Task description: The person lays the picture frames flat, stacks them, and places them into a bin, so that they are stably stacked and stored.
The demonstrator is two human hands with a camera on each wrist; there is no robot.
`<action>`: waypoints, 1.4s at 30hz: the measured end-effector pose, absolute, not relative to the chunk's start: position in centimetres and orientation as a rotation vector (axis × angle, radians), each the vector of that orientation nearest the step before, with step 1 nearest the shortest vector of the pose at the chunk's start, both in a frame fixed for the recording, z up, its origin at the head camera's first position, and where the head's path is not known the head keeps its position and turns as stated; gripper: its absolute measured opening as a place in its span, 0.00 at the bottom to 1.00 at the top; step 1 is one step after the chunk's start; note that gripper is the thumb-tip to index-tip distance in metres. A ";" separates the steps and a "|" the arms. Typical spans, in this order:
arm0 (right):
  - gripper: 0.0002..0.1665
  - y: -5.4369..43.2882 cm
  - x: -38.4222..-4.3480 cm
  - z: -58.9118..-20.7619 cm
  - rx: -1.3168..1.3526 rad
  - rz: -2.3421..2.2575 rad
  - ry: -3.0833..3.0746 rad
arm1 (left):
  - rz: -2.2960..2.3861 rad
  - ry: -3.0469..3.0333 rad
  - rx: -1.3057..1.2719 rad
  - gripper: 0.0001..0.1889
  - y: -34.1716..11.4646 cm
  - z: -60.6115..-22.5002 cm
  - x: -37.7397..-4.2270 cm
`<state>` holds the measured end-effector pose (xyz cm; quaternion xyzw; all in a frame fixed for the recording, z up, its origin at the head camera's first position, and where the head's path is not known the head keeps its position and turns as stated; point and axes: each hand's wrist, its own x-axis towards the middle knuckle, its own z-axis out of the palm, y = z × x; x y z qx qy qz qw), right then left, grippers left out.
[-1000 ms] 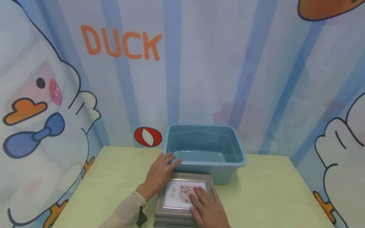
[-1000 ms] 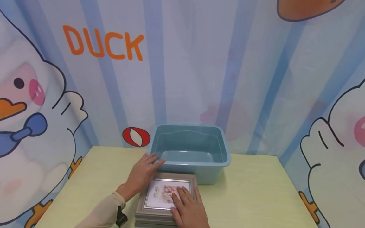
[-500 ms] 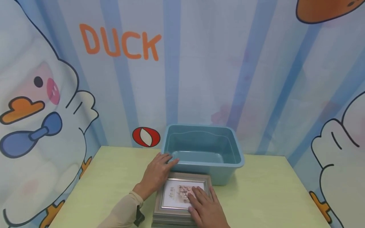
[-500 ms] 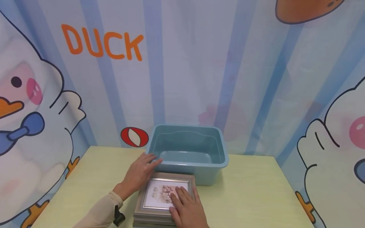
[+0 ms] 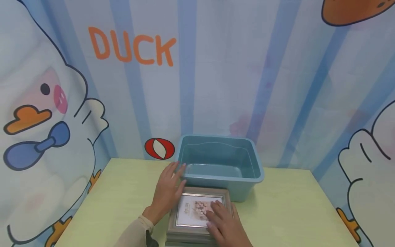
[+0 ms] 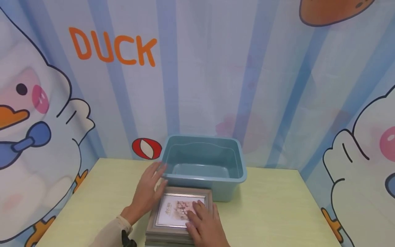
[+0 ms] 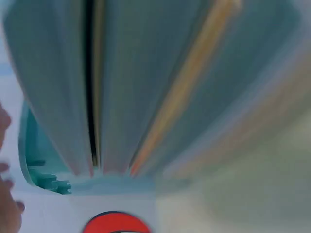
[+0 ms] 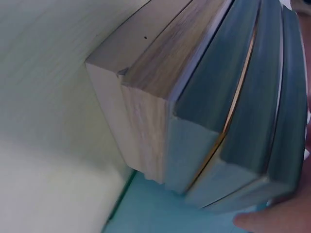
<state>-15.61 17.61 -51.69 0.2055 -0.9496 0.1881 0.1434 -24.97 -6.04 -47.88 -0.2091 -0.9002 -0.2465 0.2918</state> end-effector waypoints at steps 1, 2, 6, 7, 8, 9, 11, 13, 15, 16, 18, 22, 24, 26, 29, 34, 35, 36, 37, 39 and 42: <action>0.23 17.7 -15.5 -51.7 0.549 0.627 -2.691 | -0.815 -2.424 -0.454 0.32 -6.1 -48.1 -24.3; 0.24 17.9 -15.5 -51.6 0.477 0.734 -2.655 | -0.996 -2.443 -0.346 0.34 -6.3 -48.3 -23.7; 0.30 18.8 -15.7 -51.0 0.046 1.320 -2.565 | -1.661 -2.488 0.063 0.46 -7.1 -49.7 -21.7; 0.33 19.2 -15.9 -51.0 -0.078 1.484 -2.549 | -1.800 -2.497 0.125 0.48 -7.3 -50.2 -21.4; 0.36 19.4 -16.2 -50.9 -0.202 1.654 -2.537 | -1.920 -2.508 0.176 0.50 -7.5 -50.7 -21.3; 0.40 19.7 -16.6 -51.0 -0.299 1.815 -2.523 | -2.019 -2.515 0.232 0.51 -7.6 -51.2 -21.1; 0.49 20.2 -17.4 -51.4 -0.421 2.085 -2.499 | -2.188 -2.490 0.311 0.51 -7.7 -52.1 -20.9; 0.55 20.5 -18.0 -52.1 -0.473 2.283 -2.491 | -2.287 -2.454 0.366 0.51 -7.7 -52.8 -20.7; 0.58 20.8 -18.5 -52.8 -0.467 2.421 -2.486 | -2.329 -2.449 0.395 0.52 -7.6 -53.1 -20.6; 0.58 20.9 -18.6 -53.0 -0.450 2.460 -2.485 | -2.346 -2.442 0.384 0.52 -7.5 -53.2 -20.5; 0.57 21.0 -18.9 -53.4 -0.425 2.507 -2.482 | -2.352 -2.459 0.389 0.53 -7.5 -53.2 -20.5; 0.57 21.0 -19.1 -53.3 -0.407 2.523 -2.531 | -2.338 -2.492 0.383 0.53 -7.5 -53.2 -20.3; 0.56 20.9 -19.0 -53.1 -0.398 2.505 -2.553 | -2.336 -2.491 0.373 0.52 -7.5 -53.4 -20.3; 0.56 20.9 -18.9 -53.0 -0.391 2.490 -2.562 | -2.345 -2.481 0.356 0.52 -7.4 -53.4 -20.2; 0.54 20.7 -18.8 -53.0 -0.377 2.458 -2.552 | -2.341 -2.476 0.355 0.52 -7.4 -53.4 -20.1; 0.51 20.6 -19.0 -53.4 -0.395 2.452 -2.536 | -2.350 -2.453 0.349 0.52 -7.4 -53.3 -20.0; 0.50 20.6 -19.0 -53.4 -0.402 2.449 -2.536 | -2.357 -2.446 0.343 0.51 -7.4 -53.3 -20.0; 0.50 20.6 -19.0 -53.5 -0.403 2.446 -2.538 | -2.361 -2.442 0.338 0.51 -7.3 -53.3 -19.9; 0.50 20.6 -19.0 -53.5 -0.408 2.440 -2.543 | -2.363 -2.436 0.335 0.51 -7.3 -53.3 -19.9; 0.50 20.5 -19.0 -53.5 -0.416 2.416 -2.557 | -2.361 -2.436 0.335 0.51 -7.4 -53.3 -19.9; 0.50 20.5 -18.9 -53.4 -0.413 2.396 -2.578 | -2.360 -2.433 0.348 0.50 -7.3 -53.4 -19.8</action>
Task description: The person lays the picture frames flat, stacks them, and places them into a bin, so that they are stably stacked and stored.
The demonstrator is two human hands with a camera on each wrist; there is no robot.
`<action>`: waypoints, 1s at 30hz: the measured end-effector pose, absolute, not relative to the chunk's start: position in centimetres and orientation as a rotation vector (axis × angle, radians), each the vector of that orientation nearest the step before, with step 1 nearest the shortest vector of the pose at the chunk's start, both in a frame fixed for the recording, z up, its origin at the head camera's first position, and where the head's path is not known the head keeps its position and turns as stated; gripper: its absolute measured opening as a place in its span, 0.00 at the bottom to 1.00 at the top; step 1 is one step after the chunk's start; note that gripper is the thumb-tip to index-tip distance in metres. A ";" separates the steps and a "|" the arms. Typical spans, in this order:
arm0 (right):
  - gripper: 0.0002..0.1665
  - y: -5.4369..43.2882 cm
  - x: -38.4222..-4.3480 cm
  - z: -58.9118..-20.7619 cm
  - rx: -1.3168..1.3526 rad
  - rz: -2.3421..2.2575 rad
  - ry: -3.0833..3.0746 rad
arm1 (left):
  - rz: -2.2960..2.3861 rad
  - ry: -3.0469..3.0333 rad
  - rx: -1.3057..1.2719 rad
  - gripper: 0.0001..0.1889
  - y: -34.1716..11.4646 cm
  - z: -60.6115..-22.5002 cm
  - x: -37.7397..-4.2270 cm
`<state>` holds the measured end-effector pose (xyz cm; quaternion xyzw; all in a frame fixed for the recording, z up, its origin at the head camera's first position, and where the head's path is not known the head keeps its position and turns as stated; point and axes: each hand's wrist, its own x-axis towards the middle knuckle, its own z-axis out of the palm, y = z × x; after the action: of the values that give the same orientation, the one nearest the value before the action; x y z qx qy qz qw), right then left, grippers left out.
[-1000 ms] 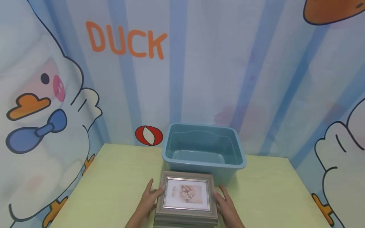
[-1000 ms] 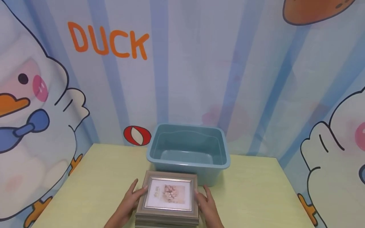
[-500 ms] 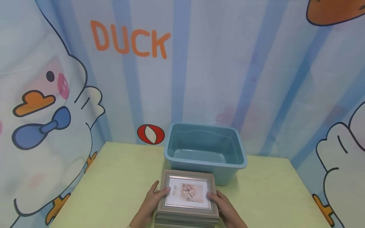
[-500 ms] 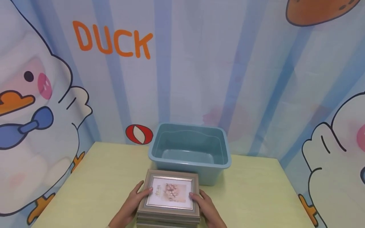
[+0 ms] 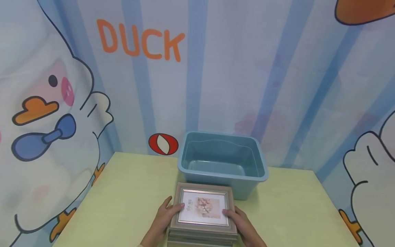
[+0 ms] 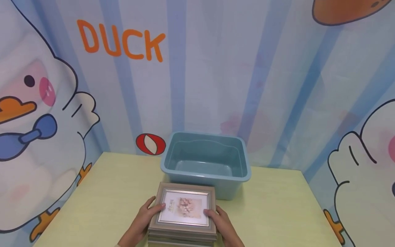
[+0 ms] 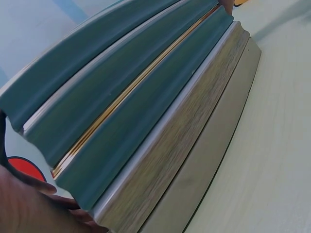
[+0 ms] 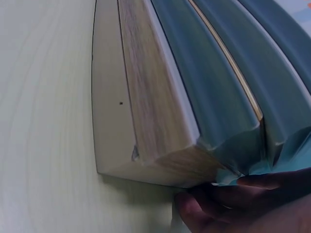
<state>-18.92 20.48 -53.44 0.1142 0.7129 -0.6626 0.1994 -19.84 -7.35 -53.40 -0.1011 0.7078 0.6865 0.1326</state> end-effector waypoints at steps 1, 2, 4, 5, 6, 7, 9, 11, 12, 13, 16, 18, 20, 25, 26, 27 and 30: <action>0.49 20.5 -18.9 -53.4 0.314 -1.839 2.014 | 1.992 2.055 -0.291 0.50 -7.4 -53.4 -19.8; 0.49 20.5 -18.9 -53.3 0.310 -1.828 2.033 | 1.998 2.049 -0.285 0.50 -7.3 -53.5 -19.8; 0.48 20.4 -18.9 -53.2 0.307 -1.809 2.060 | 2.005 2.048 -0.279 0.50 -7.3 -53.6 -19.8; 0.47 20.4 -18.9 -53.1 0.304 -1.797 2.074 | 2.005 2.050 -0.282 0.50 -7.3 -53.6 -19.8; 0.47 20.4 -19.0 -53.1 0.304 -1.786 2.081 | 2.008 2.051 -0.285 0.50 -7.3 -53.6 -19.8; 0.48 20.4 -19.0 -53.1 0.308 -1.780 2.086 | 2.007 2.051 -0.288 0.50 -7.3 -53.7 -19.9; 0.48 20.5 -19.1 -53.1 0.310 -1.785 2.069 | 1.998 2.052 -0.299 0.50 -7.3 -53.6 -19.9; 0.49 20.6 -19.0 -53.3 0.301 -1.798 2.052 | 1.991 2.042 -0.302 0.50 -7.3 -53.6 -19.9; 0.50 20.6 -19.0 -53.4 0.295 -1.804 2.040 | 1.987 2.036 -0.300 0.51 -7.3 -53.6 -20.0; 0.51 20.7 -18.9 -53.4 0.287 -1.809 2.037 | 1.976 2.035 -0.300 0.51 -7.3 -53.5 -20.0; 0.51 20.7 -18.7 -53.6 0.272 -1.801 2.047 | 1.937 2.060 -0.305 0.52 -7.5 -53.5 -20.1; 0.52 20.7 -18.7 -53.6 0.274 -1.780 2.067 | 1.902 2.086 -0.318 0.53 -7.6 -53.5 -20.2; 0.52 20.6 -18.7 -53.7 0.281 -1.760 2.091 | 1.880 2.102 -0.326 0.53 -7.7 -53.5 -20.2; 0.53 20.5 -18.4 -53.9 0.251 -1.788 2.025 | 1.885 2.078 -0.337 0.53 -7.8 -53.6 -20.2; 0.52 20.5 -18.3 -54.0 0.238 -1.808 2.001 | 1.889 2.071 -0.339 0.53 -7.8 -53.6 -20.2; 0.52 20.4 -18.2 -54.0 0.226 -1.824 1.978 | 1.894 2.067 -0.340 0.52 -7.8 -53.7 -20.2; 0.50 20.3 -18.1 -54.1 0.214 -1.875 1.939 | 1.926 2.039 -0.335 0.52 -7.9 -53.7 -20.1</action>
<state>-18.09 20.27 -54.11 0.0772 0.6998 -0.6764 0.2163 -20.07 -7.86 -53.72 -0.1171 0.7127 0.6733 0.1579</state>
